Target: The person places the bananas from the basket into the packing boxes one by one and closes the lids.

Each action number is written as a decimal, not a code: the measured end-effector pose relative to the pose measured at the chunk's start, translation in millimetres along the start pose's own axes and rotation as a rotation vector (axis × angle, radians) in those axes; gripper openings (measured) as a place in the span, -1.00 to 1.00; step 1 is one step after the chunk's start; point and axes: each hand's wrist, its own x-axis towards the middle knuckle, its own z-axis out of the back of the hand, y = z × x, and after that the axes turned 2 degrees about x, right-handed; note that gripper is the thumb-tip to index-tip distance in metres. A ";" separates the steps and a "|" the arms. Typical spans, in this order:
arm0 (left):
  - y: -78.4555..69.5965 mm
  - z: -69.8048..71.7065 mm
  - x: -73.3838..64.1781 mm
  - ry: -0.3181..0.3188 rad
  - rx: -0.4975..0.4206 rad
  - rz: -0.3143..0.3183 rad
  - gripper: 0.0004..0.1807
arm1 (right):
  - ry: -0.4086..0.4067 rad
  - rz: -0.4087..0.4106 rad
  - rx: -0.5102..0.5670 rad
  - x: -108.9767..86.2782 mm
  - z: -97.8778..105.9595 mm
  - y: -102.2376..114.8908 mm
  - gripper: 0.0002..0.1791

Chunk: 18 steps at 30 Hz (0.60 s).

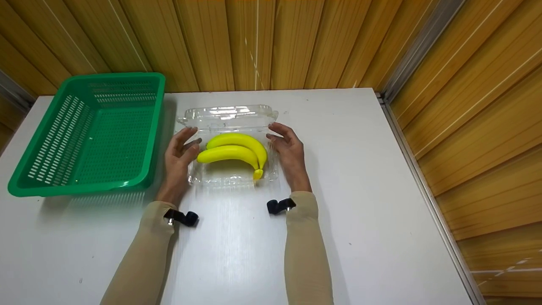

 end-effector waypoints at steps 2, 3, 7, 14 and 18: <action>-1.0 -0.6 0.0 -0.013 -0.018 0.017 -0.47 | -0.003 -0.004 0.007 0.5 -0.2 0.2 -0.58; -1.4 -0.6 -0.1 -0.020 -0.021 0.024 -0.47 | -0.002 -0.007 0.013 0.7 -0.4 0.2 -0.59; -2.3 0.0 -1.3 -0.035 -0.033 0.044 -0.45 | -0.005 -0.021 0.028 0.0 -1.4 -0.4 -0.59; -1.9 0.0 -0.3 -0.030 -0.017 0.033 -0.48 | -0.006 -0.045 0.038 -1.0 0.1 1.8 -0.53; -1.9 -0.7 0.4 -0.039 -0.040 0.034 -0.51 | -0.025 -0.053 0.024 -0.6 0.8 2.2 -0.55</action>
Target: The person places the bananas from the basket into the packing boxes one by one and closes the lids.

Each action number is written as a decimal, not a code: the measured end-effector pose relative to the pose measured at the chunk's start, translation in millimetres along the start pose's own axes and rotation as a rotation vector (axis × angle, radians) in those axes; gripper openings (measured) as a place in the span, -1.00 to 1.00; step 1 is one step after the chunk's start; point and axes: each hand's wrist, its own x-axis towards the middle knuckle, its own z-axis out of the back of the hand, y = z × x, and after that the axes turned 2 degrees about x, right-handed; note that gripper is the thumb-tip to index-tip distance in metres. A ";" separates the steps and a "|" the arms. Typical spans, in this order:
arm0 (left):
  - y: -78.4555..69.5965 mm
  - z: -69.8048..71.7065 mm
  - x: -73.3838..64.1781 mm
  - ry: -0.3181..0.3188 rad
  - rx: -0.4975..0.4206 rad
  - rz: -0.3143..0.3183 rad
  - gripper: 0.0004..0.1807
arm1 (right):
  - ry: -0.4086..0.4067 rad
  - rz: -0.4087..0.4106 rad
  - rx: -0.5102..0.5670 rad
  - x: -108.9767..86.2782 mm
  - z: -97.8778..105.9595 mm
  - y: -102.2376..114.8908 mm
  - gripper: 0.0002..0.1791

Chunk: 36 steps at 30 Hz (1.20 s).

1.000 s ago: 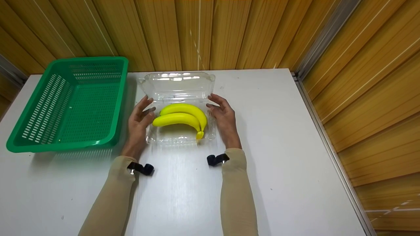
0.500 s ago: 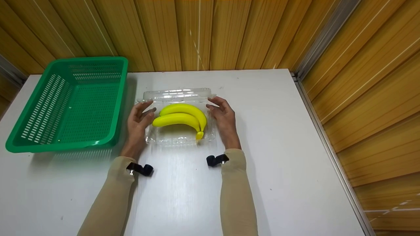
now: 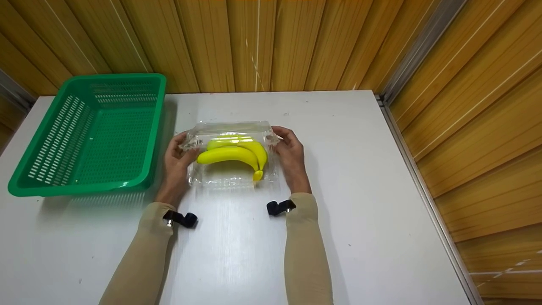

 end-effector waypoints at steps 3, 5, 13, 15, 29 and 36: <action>0.0 -0.1 -0.1 -0.001 -0.025 0.000 -0.55 | 0.011 0.013 0.001 0.1 0.1 -0.7 -0.55; -0.3 0.2 -0.7 0.000 -0.036 0.002 -0.58 | 0.020 0.012 -0.002 0.0 0.1 -0.9 -0.53; -2.7 1.6 -2.3 -0.001 -0.029 0.021 -0.63 | 0.004 -0.020 -0.020 -2.4 -1.8 3.0 -0.60; -3.4 3.3 -2.4 -0.003 -0.022 0.023 -0.63 | 0.006 -0.021 -0.021 -2.3 -1.6 2.9 -0.61; -6.5 12.1 -9.4 0.046 0.052 0.066 -0.58 | 0.082 -0.003 0.109 -6.9 7.7 0.2 -0.62; -5.3 12.7 -11.7 0.044 0.024 0.017 -0.53 | 0.137 -0.007 0.049 -15.0 12.9 -0.2 -0.53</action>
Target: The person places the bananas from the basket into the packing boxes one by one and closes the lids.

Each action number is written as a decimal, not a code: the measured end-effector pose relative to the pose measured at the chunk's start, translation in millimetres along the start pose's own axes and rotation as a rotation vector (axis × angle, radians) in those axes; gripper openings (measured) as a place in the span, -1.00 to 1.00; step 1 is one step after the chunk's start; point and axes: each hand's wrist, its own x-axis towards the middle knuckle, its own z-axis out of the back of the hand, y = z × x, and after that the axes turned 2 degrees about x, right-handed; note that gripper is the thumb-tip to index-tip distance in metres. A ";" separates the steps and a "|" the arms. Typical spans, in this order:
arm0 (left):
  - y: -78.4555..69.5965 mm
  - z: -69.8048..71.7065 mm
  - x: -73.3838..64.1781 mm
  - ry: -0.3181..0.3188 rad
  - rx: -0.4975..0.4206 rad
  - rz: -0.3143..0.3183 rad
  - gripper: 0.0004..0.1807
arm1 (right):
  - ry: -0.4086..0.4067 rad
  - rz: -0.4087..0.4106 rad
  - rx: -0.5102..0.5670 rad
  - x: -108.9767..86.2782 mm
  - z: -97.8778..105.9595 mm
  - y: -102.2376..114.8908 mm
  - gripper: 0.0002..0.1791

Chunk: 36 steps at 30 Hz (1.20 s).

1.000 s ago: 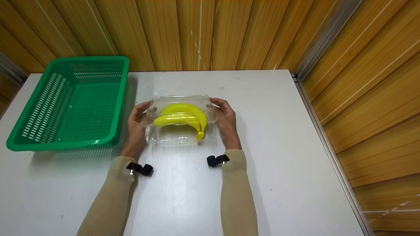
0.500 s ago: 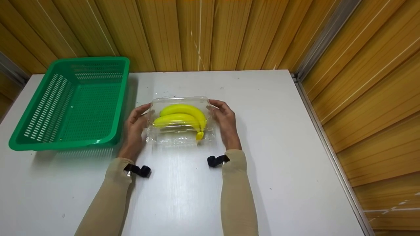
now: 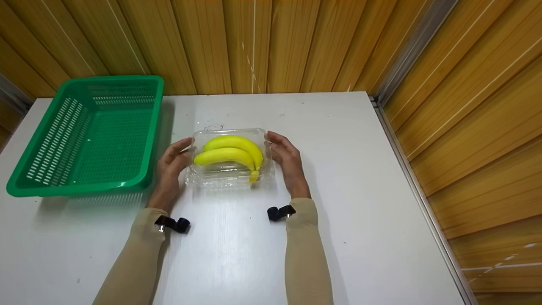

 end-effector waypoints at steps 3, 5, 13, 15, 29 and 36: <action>-1.1 0.9 -3.9 0.000 0.002 0.012 -0.49 | 0.022 0.003 -0.027 -2.4 0.9 -0.1 -0.50; -2.8 0.0 -7.3 0.004 0.003 0.021 -0.48 | 0.031 0.012 -0.034 -3.7 1.8 0.2 -0.49; -5.6 -4.6 -18.3 0.026 0.001 0.024 -0.49 | 0.024 0.038 -0.038 -8.1 5.0 -1.1 -0.47; -6.0 -4.4 -19.6 0.032 0.011 0.021 -0.48 | 0.028 0.038 -0.037 -9.3 5.3 -1.1 -0.46; -8.5 -5.6 -29.3 0.041 0.055 0.053 -0.45 | 0.063 0.032 -0.059 -25.9 9.1 -0.6 -0.42; -9.5 -7.6 -32.4 0.045 0.065 0.061 -0.44 | 0.070 0.035 -0.042 -30.6 8.1 1.5 -0.40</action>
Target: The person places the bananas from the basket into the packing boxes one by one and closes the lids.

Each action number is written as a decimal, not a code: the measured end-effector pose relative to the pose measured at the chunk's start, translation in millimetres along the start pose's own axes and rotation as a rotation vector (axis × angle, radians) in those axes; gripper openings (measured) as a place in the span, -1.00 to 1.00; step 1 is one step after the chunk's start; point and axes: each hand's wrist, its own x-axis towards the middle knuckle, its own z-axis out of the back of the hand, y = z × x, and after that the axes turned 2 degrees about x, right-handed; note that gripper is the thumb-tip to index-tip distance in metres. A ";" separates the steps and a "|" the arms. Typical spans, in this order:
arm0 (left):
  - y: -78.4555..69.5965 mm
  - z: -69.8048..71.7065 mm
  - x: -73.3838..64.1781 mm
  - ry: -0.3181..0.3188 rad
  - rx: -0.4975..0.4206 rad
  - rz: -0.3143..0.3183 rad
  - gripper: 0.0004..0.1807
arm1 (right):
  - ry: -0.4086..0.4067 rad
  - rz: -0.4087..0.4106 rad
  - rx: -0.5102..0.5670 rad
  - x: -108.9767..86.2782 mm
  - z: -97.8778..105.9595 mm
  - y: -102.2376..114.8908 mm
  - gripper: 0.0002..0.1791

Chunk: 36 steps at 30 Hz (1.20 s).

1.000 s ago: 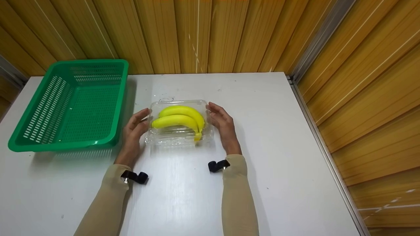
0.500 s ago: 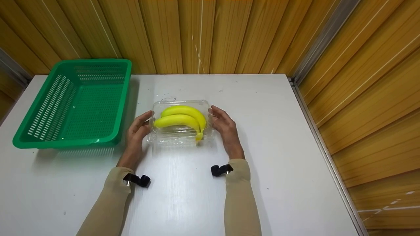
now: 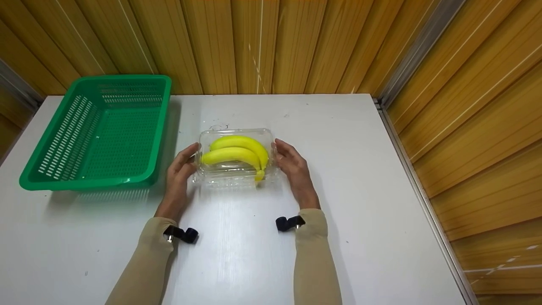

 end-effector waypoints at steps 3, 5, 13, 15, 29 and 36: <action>0.3 -0.3 -0.2 -0.003 0.004 0.021 -0.44 | -0.012 -0.011 0.001 -0.5 -0.5 0.3 -0.40; 0.2 0.1 -0.4 -0.005 0.006 0.031 -0.45 | -0.024 -0.016 0.001 0.0 -1.4 0.2 -0.41; 0.1 -1.1 0.1 -0.037 0.025 0.035 -0.52 | -0.088 -0.030 0.011 0.1 -5.0 0.3 -0.46; 0.7 -2.8 0.6 -0.061 0.025 0.044 -0.56 | -0.121 -0.039 0.006 -0.2 -5.6 0.9 -0.47; -6.3 -11.0 1.8 -0.065 -0.007 0.032 -0.56 | -0.253 -0.057 -0.265 1.6 -5.5 12.6 -0.62; -3.9 -8.7 0.9 0.029 0.043 0.010 -0.38 | -0.129 -0.047 -0.194 -0.7 -0.3 15.3 -0.49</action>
